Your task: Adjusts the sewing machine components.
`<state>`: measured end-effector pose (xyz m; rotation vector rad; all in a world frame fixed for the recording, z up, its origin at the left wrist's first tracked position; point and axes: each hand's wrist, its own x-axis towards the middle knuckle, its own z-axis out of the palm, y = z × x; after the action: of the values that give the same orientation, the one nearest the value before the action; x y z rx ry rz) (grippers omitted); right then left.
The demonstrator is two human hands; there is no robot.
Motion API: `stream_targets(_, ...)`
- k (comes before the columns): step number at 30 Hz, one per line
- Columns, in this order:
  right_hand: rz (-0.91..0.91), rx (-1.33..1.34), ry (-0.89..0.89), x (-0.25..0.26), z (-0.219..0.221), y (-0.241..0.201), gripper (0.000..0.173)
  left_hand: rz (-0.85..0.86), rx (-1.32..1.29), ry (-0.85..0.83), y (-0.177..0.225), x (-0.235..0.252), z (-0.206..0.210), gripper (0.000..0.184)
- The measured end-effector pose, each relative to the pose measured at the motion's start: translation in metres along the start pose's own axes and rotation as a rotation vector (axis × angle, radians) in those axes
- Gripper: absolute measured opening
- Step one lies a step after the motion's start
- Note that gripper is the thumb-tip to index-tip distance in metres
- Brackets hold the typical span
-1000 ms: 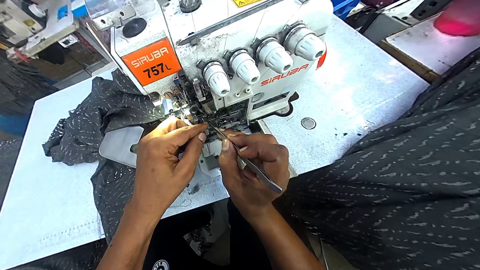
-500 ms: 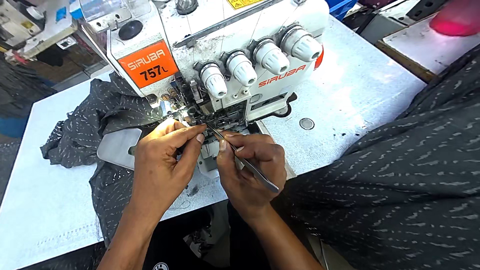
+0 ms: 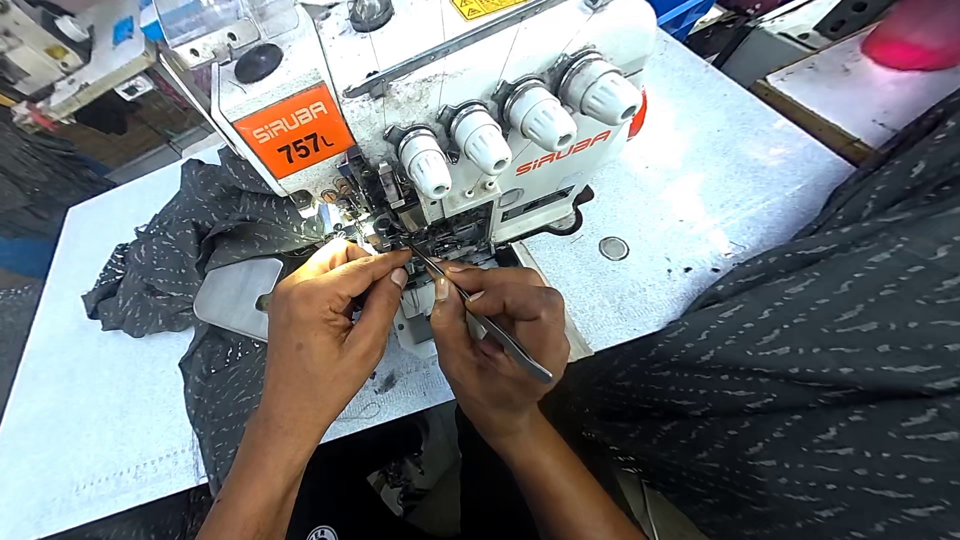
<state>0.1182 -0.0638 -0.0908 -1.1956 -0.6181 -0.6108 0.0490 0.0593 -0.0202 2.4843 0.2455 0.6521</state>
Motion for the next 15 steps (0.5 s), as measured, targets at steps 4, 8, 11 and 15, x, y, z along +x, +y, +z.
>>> stream_targets(4,0.012,0.022,0.005,-0.0002,-0.0004,-0.0002,0.022,0.001,-0.005,-0.001,0.0,-0.0004,-0.0004,0.024)
stream_targets(8,0.057,0.034,0.028,0.0015,-0.001,-0.0018,0.022,0.0,-0.02,0.002,-0.0004,-0.0006,-0.0002,0.024)
stream_targets(11,0.065,0.03,0.036,0.0015,-0.001,-0.002,0.022,0.006,-0.022,0.004,-0.0006,-0.0007,-0.0001,0.023)
stream_targets(15,0.069,0.02,0.036,0.0013,-0.0014,-0.0023,0.021,0.007,-0.026,0.003,-0.0008,-0.0009,0.0002,0.023)
